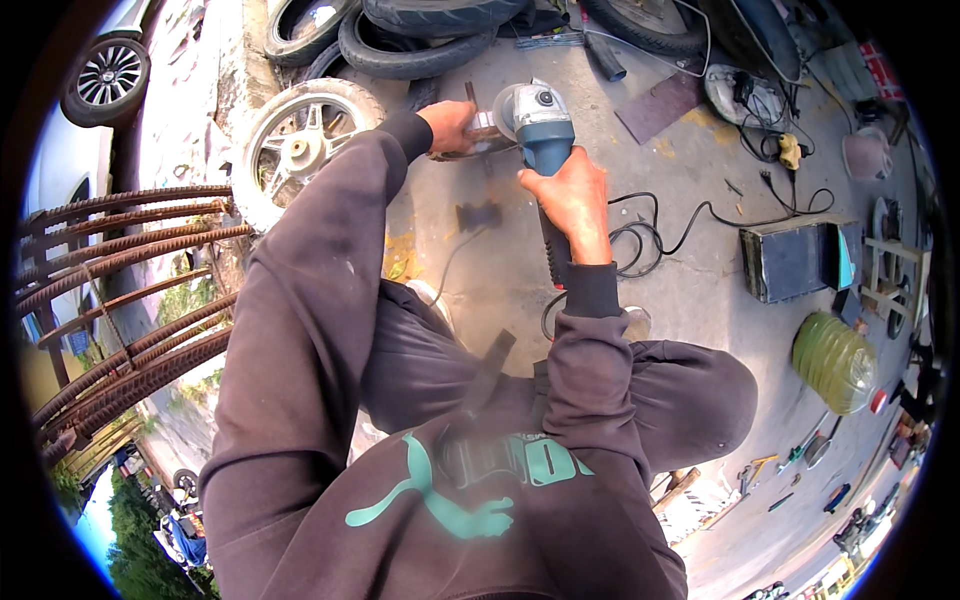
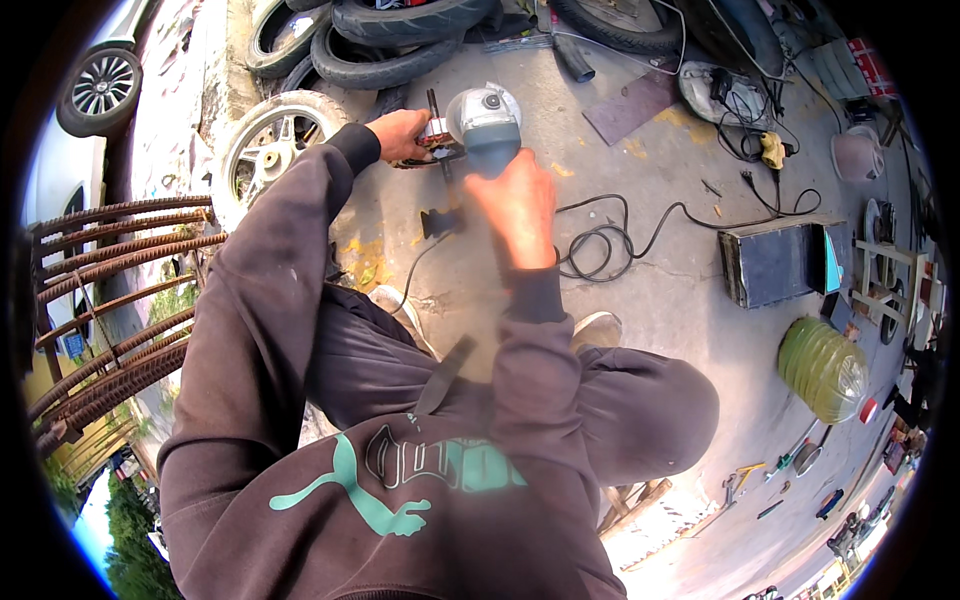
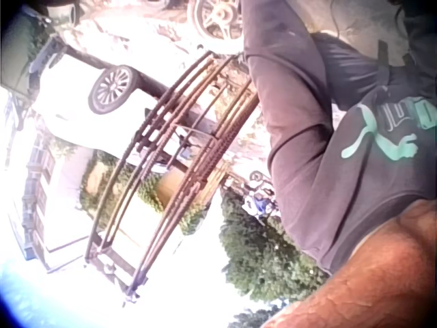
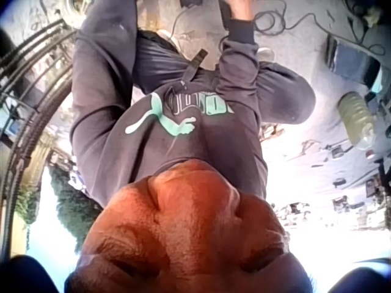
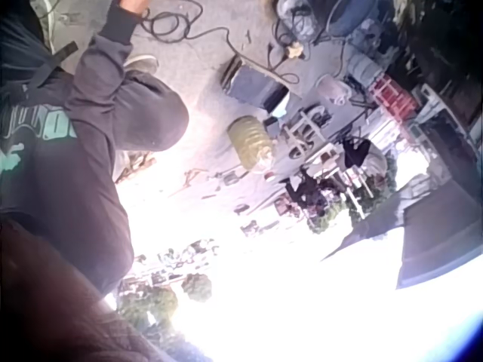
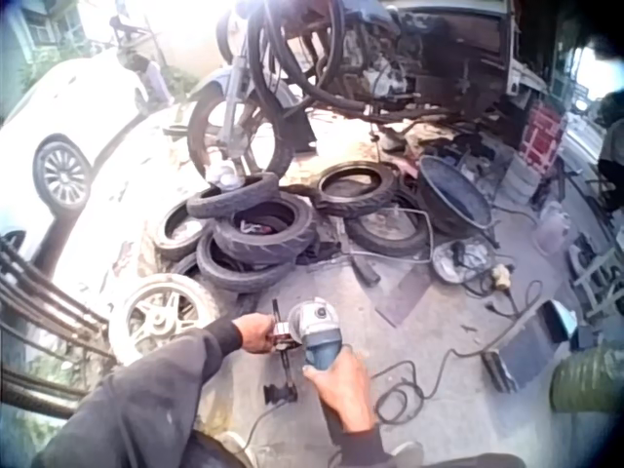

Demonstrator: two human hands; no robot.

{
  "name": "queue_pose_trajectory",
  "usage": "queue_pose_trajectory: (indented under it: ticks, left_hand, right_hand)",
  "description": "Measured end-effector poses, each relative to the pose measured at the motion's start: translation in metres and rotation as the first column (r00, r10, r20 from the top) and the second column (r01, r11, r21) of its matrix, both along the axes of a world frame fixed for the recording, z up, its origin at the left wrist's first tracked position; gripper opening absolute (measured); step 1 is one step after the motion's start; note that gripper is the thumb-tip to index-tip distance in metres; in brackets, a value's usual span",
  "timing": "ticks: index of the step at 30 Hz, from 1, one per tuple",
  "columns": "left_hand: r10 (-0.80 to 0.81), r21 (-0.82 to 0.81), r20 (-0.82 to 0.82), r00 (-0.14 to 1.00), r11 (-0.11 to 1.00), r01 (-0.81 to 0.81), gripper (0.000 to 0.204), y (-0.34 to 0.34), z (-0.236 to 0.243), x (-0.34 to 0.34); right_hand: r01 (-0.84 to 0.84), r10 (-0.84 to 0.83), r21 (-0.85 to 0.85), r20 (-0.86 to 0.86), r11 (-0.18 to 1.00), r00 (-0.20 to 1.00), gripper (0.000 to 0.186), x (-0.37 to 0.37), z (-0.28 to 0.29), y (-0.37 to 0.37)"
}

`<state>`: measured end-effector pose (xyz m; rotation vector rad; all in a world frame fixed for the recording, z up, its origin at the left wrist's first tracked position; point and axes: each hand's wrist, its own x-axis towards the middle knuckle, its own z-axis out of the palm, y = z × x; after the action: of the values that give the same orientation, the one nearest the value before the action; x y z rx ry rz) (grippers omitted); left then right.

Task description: The person uses an angle grinder to cut and grind the sidewalls of a motorcycle tire while sitting on the ground. They then lift the tire to inspect the cut and proceed to grind a separate tire rim.

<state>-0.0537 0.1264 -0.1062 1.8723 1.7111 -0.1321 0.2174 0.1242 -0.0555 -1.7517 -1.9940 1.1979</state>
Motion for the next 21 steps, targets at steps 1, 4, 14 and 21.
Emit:
queue_pose_trajectory:
  ticks: [1,4,14,21]
  left_hand:
    - [-0.004,0.003,0.001,1.0,1.0,0.004,0.051,0.0,-0.002,-0.001]
    - [-0.011,0.012,0.003,1.0,1.0,0.011,0.051,0.0,-0.006,-0.004]
    - [-0.017,0.025,-0.011,1.0,1.0,0.017,0.053,0.0,-0.009,-0.004]
    - [0.017,-0.006,0.008,1.0,1.0,-0.017,0.053,-0.003,0.001,-0.002]
  right_hand:
    - [0.002,-0.002,-0.001,0.01,1.0,1.0,0.063,-0.002,0.001,-0.001]
    - [0.024,-0.024,0.005,0.05,1.0,0.998,0.063,-0.002,0.003,0.001]
    - [0.014,-0.014,0.0,0.084,1.0,0.996,0.063,-0.004,0.007,0.002]
    - [-0.015,0.015,-0.028,0.001,0.999,1.0,0.063,-0.003,0.001,0.004]
